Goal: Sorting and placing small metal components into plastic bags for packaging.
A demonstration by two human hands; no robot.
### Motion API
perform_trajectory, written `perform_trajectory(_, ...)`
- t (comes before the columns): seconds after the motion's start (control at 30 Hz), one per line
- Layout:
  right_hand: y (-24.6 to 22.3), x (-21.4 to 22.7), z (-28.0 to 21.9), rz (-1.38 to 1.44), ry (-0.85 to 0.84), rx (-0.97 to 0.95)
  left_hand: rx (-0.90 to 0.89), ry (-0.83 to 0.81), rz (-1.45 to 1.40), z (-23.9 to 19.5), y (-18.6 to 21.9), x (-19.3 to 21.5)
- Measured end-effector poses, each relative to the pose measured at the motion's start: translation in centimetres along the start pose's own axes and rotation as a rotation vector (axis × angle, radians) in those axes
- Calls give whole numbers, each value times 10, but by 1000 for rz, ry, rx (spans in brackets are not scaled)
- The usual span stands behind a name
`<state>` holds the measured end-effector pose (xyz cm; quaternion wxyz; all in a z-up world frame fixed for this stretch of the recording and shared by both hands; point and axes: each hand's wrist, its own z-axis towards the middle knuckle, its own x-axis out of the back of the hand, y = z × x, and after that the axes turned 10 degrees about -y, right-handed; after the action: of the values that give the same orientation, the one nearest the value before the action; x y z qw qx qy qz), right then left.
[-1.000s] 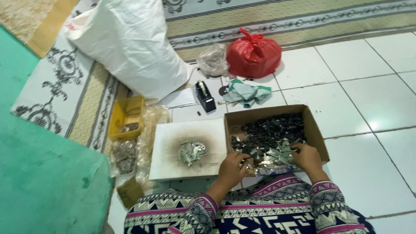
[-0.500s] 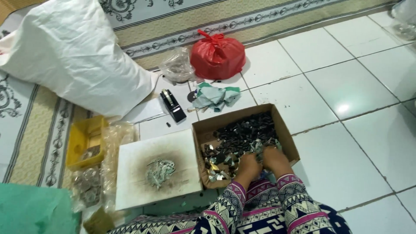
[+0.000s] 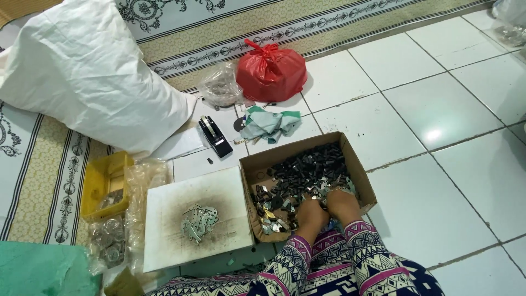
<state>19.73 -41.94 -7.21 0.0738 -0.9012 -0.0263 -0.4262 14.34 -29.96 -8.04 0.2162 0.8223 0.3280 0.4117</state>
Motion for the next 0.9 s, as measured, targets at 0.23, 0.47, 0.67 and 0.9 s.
perform_trajectory(0.23, -10, 18, -30, 21, 16, 30, -89, 118, -28, -28, 10, 7)
perform_trajectory(0.47, -15, 51, -62, 272, -40, 18, -265, 276, -102, -48, 12, 13)
perform_trajectory(0.67, 4, 45, -53, 491, 0, 79, -358, 383, -207, -48, 9, 11)
perform_trajectory(0.9, 19, 35, -37, 743, 126, 154, -389, 428, -340, -62, 19, 17)
